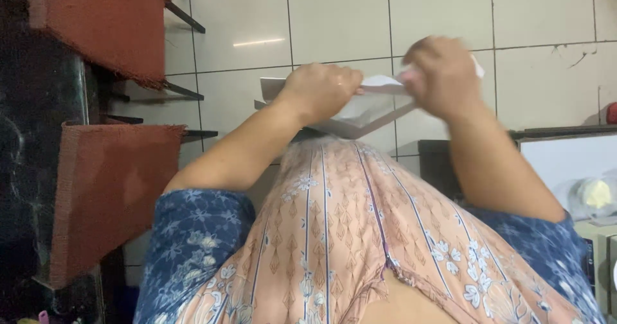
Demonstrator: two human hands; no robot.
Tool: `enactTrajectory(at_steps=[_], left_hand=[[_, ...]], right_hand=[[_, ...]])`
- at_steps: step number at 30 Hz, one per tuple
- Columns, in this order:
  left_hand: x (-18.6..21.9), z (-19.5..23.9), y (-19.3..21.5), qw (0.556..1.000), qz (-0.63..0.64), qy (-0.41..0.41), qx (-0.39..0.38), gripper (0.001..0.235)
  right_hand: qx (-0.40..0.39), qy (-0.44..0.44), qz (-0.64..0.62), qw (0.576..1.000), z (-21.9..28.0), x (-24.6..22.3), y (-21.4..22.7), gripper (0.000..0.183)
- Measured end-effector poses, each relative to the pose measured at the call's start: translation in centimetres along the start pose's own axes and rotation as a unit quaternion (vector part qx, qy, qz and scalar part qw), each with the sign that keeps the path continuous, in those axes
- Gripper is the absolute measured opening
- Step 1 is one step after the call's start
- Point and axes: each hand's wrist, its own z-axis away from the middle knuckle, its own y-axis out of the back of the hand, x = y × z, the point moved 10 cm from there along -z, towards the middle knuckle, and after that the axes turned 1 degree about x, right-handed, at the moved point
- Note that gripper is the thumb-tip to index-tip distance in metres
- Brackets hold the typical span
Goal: Folding and assembling a white cardboard pastry box.
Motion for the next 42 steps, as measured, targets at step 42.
enactTrajectory(at_steps=[42], left_hand=[[-7.7,9.2,1.7,0.923,0.062,0.075,0.372,0.033]], right_hand=[[-0.053,-0.115,-0.330,0.935,4.2,3.4,-1.3,0.055]])
